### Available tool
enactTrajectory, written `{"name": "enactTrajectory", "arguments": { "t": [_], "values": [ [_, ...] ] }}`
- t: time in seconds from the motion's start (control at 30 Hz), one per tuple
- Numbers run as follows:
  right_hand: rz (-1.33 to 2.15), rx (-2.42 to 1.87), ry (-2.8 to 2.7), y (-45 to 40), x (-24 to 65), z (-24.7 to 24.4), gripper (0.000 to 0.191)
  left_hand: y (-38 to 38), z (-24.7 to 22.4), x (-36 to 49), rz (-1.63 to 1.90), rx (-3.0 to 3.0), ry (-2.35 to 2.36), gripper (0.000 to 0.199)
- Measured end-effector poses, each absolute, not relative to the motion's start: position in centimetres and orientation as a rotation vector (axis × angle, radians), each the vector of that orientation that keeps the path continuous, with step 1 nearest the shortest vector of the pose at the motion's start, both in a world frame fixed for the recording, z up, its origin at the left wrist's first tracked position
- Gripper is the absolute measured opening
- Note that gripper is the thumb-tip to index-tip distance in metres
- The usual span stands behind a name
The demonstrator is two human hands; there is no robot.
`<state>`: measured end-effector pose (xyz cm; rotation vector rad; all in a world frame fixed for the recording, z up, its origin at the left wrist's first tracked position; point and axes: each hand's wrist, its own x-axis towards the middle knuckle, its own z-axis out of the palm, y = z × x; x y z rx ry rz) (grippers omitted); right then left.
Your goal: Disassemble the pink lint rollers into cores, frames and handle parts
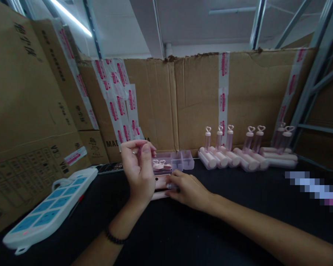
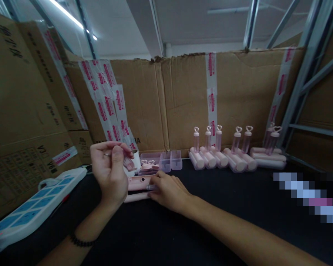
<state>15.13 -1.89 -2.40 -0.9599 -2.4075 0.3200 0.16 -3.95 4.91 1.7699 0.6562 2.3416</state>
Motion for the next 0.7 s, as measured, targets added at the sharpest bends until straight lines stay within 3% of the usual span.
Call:
{"name": "enactTrajectory", "arguments": {
  "t": [0.17,0.33,0.53,0.7],
  "values": [
    [0.177,-0.969,-2.41,-2.1,14.5,-2.8,0.034,-3.8,4.6,0.5,2.188,1.651,0.59,0.016],
    [0.101,-0.972,-2.291,-2.4,16.2,-1.5,0.028,-3.2,4.8,0.4,2.097,1.436,0.492,0.016],
    [0.208,-1.025,-2.204,-1.5,22.2,-1.4,0.032,-2.2,5.0,-0.2,2.03,1.267,0.559,0.017],
    [0.307,-0.975,-2.173,-1.1,25.7,-3.6,0.023,-1.7,4.5,-0.2,1.943,1.194,0.557,0.022]
  ]
}}
